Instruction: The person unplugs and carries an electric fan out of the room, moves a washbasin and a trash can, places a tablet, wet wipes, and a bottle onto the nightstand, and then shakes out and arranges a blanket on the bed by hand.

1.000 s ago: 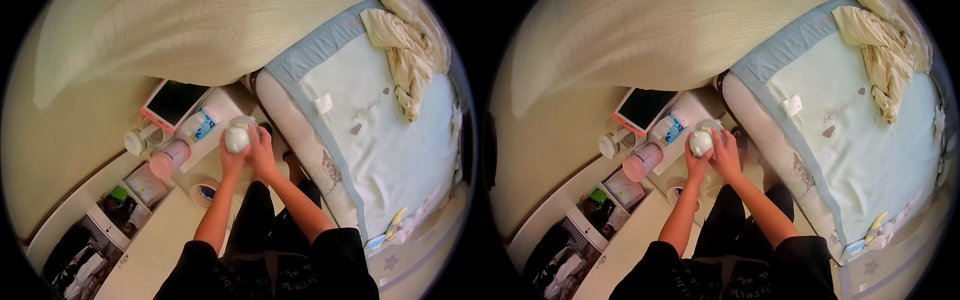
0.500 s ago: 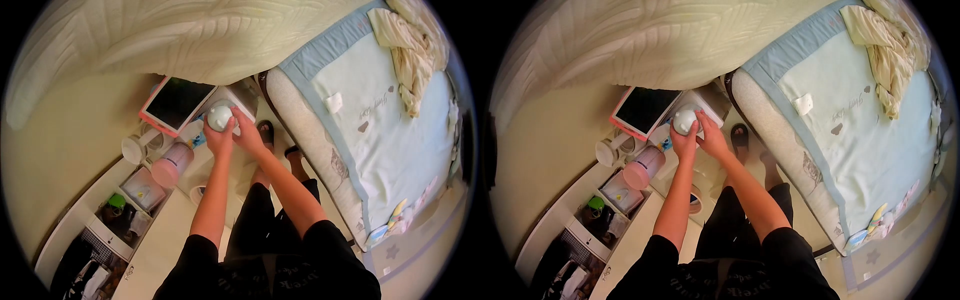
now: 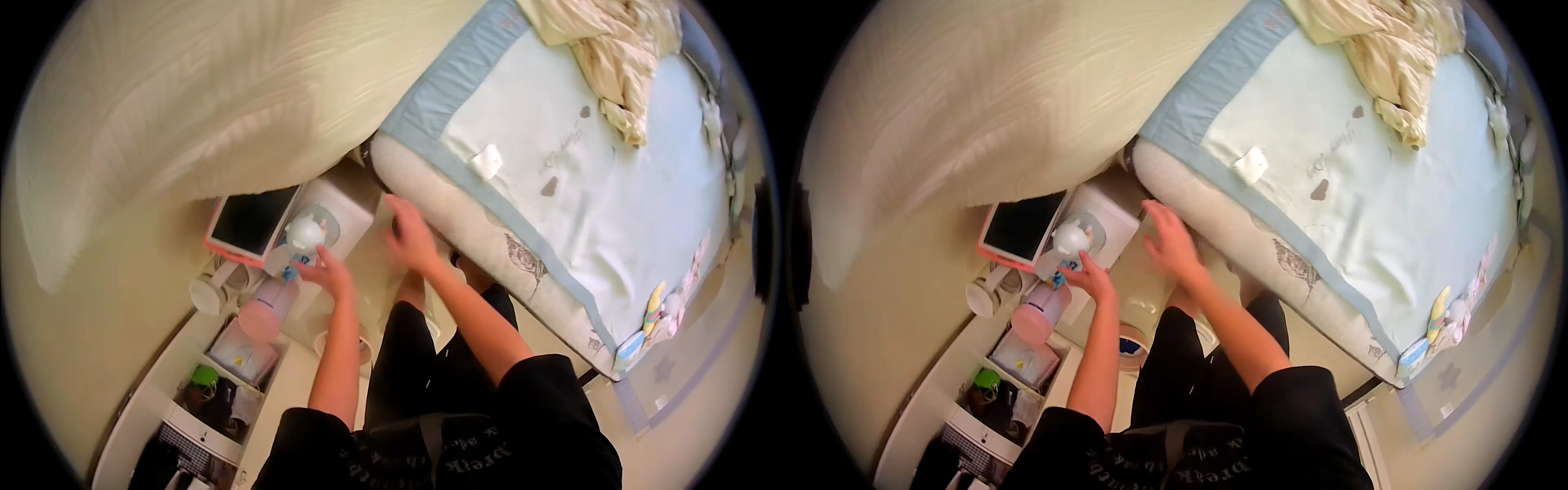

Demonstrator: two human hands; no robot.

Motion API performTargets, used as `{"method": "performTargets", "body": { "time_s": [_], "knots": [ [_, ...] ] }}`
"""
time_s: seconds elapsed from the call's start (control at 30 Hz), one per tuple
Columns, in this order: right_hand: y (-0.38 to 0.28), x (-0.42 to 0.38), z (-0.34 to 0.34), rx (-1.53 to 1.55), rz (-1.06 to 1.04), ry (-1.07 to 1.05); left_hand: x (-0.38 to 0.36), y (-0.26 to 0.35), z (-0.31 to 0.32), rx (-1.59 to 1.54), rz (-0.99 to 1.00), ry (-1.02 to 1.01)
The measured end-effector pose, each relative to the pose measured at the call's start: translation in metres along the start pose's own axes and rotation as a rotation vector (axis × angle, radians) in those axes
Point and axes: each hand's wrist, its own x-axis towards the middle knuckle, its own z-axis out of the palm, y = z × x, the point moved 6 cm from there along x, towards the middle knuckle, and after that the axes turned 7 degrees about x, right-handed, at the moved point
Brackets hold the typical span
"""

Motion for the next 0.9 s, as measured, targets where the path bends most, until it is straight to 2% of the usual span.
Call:
{"method": "performTargets", "body": {
  "time_s": [0.03,0.13,0.23,0.33,0.4,0.53,0.57,0.63,0.73,0.87,0.9],
  "knots": [
    [0.019,-0.004,-0.03,-0.067,0.012,0.115,-0.013,-0.004,0.002,0.016,-0.035,0.045],
    [0.061,-0.02,-0.142,-0.207,0.037,0.398,-0.063,-0.025,0.036,0.196,0.128,-0.065],
    [0.105,-0.038,-0.254,-0.358,0.116,0.62,-0.163,0.086,0.078,0.329,0.74,-0.386],
    [0.177,-0.044,-0.348,-0.018,0.362,0.731,-0.242,0.129,0.144,0.445,0.979,-0.752],
    [0.197,-0.046,-0.404,0.337,0.527,0.824,-0.288,0.148,0.188,0.509,1.082,-0.855],
    [0.214,-0.024,-0.499,0.477,0.578,0.907,-0.36,0.177,0.263,0.7,1.362,-0.905],
    [0.226,-0.018,-0.518,0.542,0.582,0.93,-0.371,0.176,0.278,0.788,1.346,-0.922],
    [0.22,-0.001,-0.557,0.219,0.467,0.894,-0.389,0.171,0.307,0.962,1.307,-0.943],
    [0.197,0.017,-0.601,-0.549,0.383,0.864,-0.398,0.16,0.328,1.113,1.327,-0.89],
    [0.227,0.032,-0.637,-0.472,0.573,0.662,-0.4,0.159,0.337,1.164,1.322,-0.9],
    [0.235,0.032,-0.642,-0.519,0.565,0.66,-0.399,0.16,0.339,1.173,1.318,-0.918]
  ]
}}
